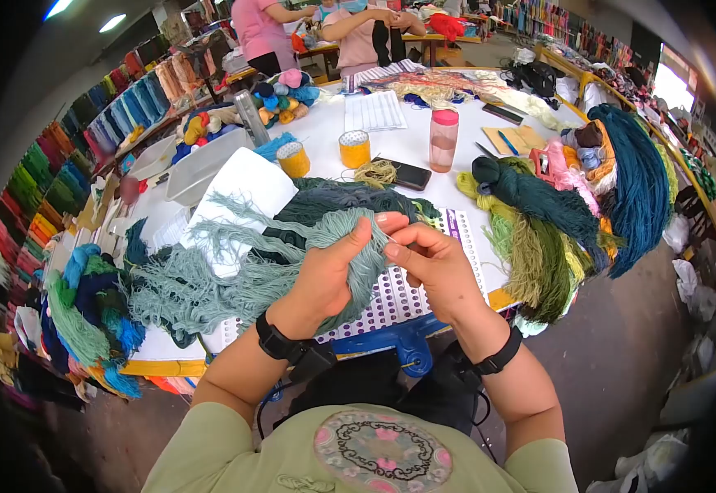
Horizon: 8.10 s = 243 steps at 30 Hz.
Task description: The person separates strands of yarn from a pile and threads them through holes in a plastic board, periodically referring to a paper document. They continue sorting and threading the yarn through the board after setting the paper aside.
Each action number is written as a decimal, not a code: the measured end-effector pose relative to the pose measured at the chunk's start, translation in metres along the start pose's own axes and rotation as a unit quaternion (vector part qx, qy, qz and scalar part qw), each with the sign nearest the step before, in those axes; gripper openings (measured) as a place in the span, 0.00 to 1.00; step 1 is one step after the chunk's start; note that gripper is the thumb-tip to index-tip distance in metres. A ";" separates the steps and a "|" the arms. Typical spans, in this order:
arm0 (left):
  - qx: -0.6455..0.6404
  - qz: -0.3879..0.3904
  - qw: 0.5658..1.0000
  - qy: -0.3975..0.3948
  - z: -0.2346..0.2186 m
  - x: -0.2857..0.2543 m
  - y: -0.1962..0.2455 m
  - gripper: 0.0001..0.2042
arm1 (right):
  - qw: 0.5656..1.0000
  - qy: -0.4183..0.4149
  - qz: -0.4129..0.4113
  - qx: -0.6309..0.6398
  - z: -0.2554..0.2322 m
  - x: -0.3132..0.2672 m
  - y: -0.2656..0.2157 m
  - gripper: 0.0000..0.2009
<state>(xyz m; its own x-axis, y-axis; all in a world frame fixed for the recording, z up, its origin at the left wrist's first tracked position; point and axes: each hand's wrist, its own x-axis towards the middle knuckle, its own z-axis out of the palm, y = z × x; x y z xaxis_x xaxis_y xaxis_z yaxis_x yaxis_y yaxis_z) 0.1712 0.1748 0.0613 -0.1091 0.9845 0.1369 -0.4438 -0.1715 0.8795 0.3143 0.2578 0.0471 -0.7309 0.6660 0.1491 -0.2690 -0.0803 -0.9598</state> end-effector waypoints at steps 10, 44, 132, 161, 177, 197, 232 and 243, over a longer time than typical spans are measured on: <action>0.071 0.001 0.996 0.048 0.007 -0.006 0.002 0.19 | 0.994 0.019 0.009 0.107 -0.001 -0.008 -0.007 0.05; 0.001 -0.022 0.999 0.038 0.015 -0.001 -0.002 0.17 | 0.991 0.019 0.046 0.125 -0.006 -0.010 0.000 0.05; -0.089 0.183 0.944 0.258 -0.189 -0.059 0.125 0.15 | 0.829 0.519 -0.114 -0.174 -0.358 -0.108 -0.055 0.09; 0.157 -0.294 0.930 0.157 -0.059 0.079 -0.132 0.13 | 0.883 -0.078 0.070 -0.457 -0.118 0.057 0.074 0.10; 0.324 -0.255 0.890 0.191 -0.101 0.054 -0.069 0.16 | 0.917 -0.102 0.138 -0.359 -0.133 0.054 0.091 0.09; 0.464 -0.126 0.858 0.179 -0.070 0.061 -0.094 0.08 | 0.902 -0.102 0.107 -0.405 -0.133 0.055 0.100 0.07; 0.342 -0.033 0.926 0.157 -0.075 0.043 -0.057 0.20 | 0.871 -0.136 -0.048 -0.470 -0.126 0.049 0.095 0.26; 0.609 -0.119 0.782 0.062 -0.096 0.061 -0.099 0.10 | 0.882 -0.093 -0.042 -0.461 -0.119 0.044 0.092 0.04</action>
<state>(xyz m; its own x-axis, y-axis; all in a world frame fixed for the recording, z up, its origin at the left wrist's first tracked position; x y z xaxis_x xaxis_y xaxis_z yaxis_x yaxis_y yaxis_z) 0.1232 0.2483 -0.0615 -0.2703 0.9599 -0.0748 0.7029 0.2499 0.6660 0.3319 0.3683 -0.0631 -0.8456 0.5013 0.1834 0.2342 0.6571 -0.7165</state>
